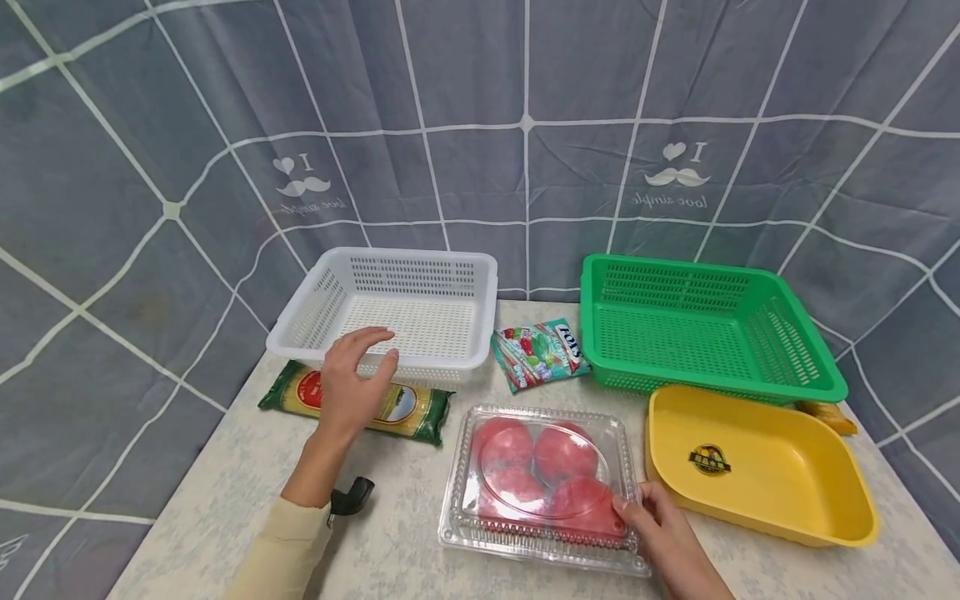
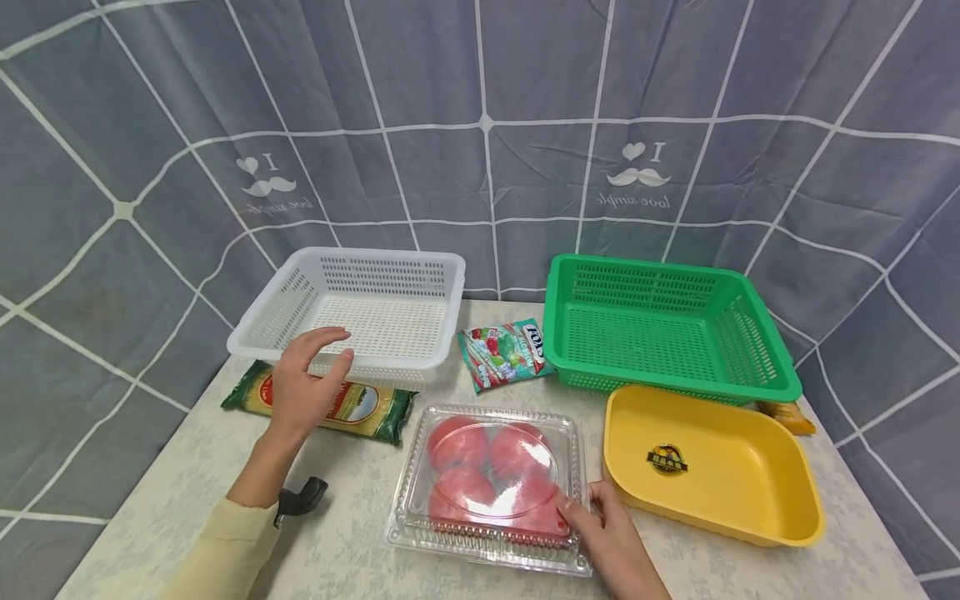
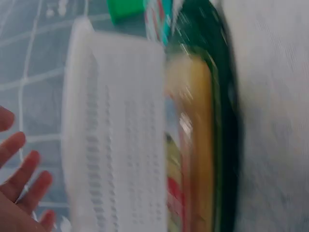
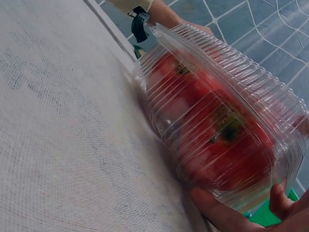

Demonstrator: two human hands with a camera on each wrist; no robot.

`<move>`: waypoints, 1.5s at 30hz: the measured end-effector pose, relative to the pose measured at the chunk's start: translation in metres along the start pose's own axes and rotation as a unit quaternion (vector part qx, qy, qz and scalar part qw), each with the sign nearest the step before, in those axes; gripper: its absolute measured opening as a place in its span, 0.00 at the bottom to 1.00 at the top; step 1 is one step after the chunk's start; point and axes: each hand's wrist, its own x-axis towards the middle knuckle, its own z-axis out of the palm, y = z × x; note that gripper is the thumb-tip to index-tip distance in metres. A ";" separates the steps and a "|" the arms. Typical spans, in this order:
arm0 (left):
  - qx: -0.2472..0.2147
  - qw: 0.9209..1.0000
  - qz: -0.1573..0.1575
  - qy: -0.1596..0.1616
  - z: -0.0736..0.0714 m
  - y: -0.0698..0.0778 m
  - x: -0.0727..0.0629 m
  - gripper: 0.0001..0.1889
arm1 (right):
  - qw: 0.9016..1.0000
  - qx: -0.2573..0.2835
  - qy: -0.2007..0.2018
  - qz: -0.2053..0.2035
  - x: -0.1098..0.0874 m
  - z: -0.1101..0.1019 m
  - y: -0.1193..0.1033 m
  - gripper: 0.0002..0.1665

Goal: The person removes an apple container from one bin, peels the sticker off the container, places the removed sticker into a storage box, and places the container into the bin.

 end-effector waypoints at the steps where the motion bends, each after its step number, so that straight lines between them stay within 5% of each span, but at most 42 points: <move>1: 0.006 1.000 0.005 0.007 0.000 -0.005 0.000 0.11 | 1.000 0.002 0.001 -0.001 0.000 0.000 0.000 0.27; 5: 0.013 1.000 0.019 0.009 -0.001 -0.019 0.001 0.09 | 1.000 0.010 0.003 -0.004 -0.001 0.000 0.002 0.26; 14: 0.031 0.998 0.032 -0.052 -0.003 -0.033 -0.004 0.05 | 0.999 0.037 0.002 -0.003 -0.004 0.002 0.003 0.25; 21: 0.035 0.997 0.030 -0.068 -0.002 -0.036 -0.007 0.04 | 0.999 0.036 0.000 0.012 -0.002 0.000 0.001 0.20; 32: 0.032 0.997 0.015 -0.076 -0.001 -0.034 -0.003 0.04 | 0.998 0.041 -0.010 0.056 0.002 -0.005 -0.005 0.26; 39: 0.025 0.997 0.019 -0.072 0.000 -0.036 -0.002 0.04 | 0.999 0.036 -0.004 0.015 -0.002 -0.010 -0.016 0.23; 45: 0.017 0.998 0.023 -0.063 0.002 -0.037 -0.002 0.05 | 0.994 0.096 0.000 -0.048 -0.006 -0.010 -0.031 0.18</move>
